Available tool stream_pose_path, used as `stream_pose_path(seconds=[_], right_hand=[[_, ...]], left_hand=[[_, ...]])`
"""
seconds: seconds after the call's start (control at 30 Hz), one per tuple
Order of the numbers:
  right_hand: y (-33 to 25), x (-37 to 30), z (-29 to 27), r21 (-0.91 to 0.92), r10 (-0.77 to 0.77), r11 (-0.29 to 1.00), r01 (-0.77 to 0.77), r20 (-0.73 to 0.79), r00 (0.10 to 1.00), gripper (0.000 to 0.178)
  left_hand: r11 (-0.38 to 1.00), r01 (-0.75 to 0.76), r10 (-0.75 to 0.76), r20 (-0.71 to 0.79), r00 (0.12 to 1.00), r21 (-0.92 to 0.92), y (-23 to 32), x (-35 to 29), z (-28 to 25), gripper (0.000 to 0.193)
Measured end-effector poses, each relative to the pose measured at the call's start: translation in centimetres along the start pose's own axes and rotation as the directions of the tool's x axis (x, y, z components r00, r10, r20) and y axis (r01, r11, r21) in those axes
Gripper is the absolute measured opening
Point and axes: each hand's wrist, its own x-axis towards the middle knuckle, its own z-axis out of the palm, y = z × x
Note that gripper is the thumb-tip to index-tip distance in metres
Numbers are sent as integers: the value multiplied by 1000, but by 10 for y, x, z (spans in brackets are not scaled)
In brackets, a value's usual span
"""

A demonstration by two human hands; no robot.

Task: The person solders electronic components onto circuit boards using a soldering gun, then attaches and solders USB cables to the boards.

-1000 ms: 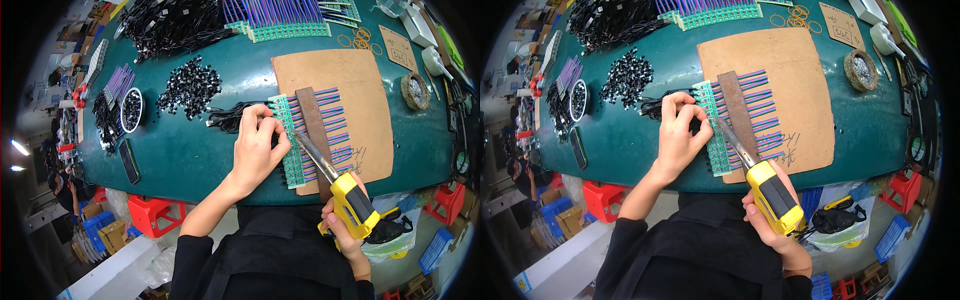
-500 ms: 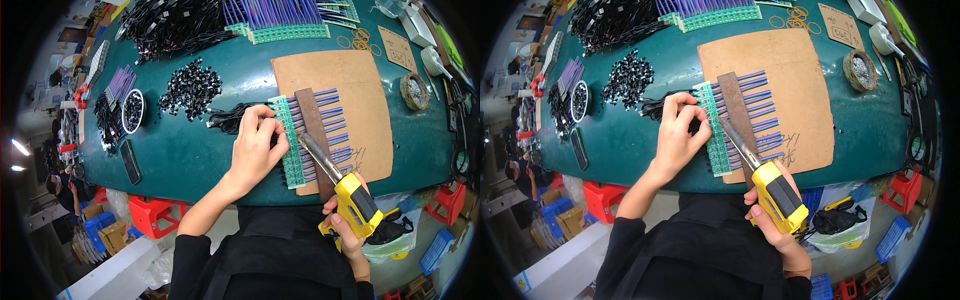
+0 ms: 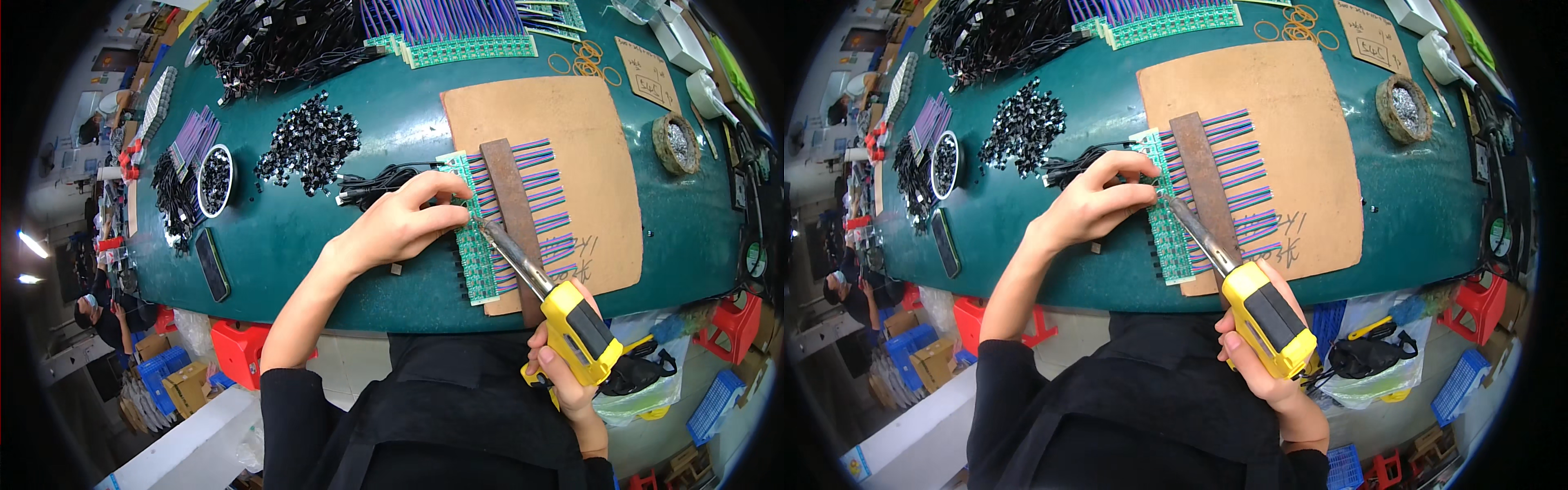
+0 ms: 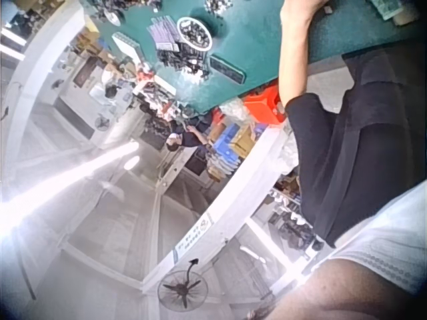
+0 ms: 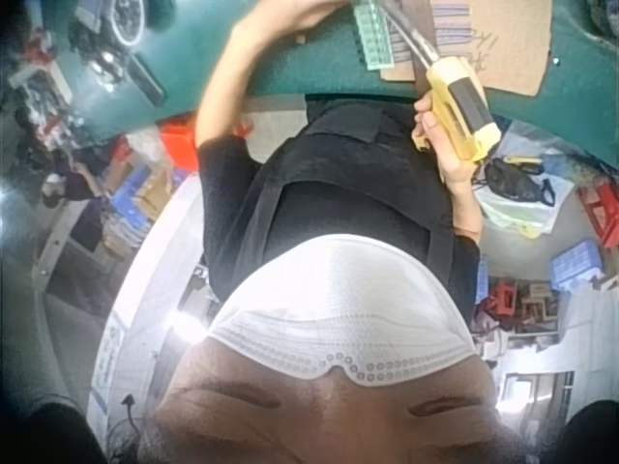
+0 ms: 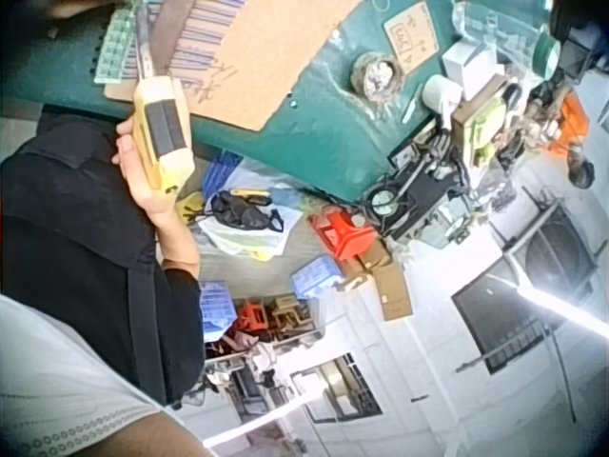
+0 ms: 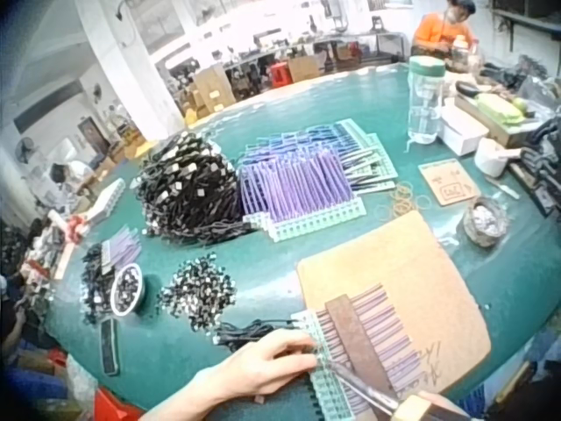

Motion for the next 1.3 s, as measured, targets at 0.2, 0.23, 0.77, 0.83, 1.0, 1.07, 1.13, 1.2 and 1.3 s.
stream_pose_path(seconds=[0.2, 0.23, 0.77, 0.83, 1.0, 1.07, 1.13, 1.2, 1.3], right_hand=[[-1, -1, -4, -42, 1, 999, 1, 51, 999, 70], [-1, -1, -3, -42, 2, 999, 1, 52, 999, 70], [1, 0, 1, -43, -34, 999, 34, -3, 999, 72], [0, 0, 0, -37, -47, 998, 48, 27, 999, 68], [0, -4, 0, -59, -27, 998, 27, 16, 1000, 69], [-1, -6, -1, -44, -22, 999, 22, 0, 1000, 70], [-3, -6, -1, -31, -17, 999, 17, -16, 1000, 71], [-7, -5, 1, 4, -44, 999, 44, -61, 997, 73], [-7, -5, 0, 30, -41, 999, 44, -72, 997, 73]], left_hand=[[998, -16, 20, 81, 997, -56, -3, 7, -9, 22], [998, -15, 20, 81, 997, -56, -4, 8, -9, 22], [988, -18, 38, 132, 991, -152, -7, 13, -13, 15], [987, 3, 21, 148, 989, -162, -8, 14, -13, 14], [983, -13, 44, 168, 985, -182, -9, 15, -13, 12], [982, 0, 35, 183, 983, -189, -10, 16, -13, 12], [980, 14, 26, 196, 980, -197, -9, 16, -14, 12], [976, 30, 18, 215, 976, -215, -9, 18, -16, 12], [975, 9, 38, 210, 977, -220, -8, 20, -17, 13]])
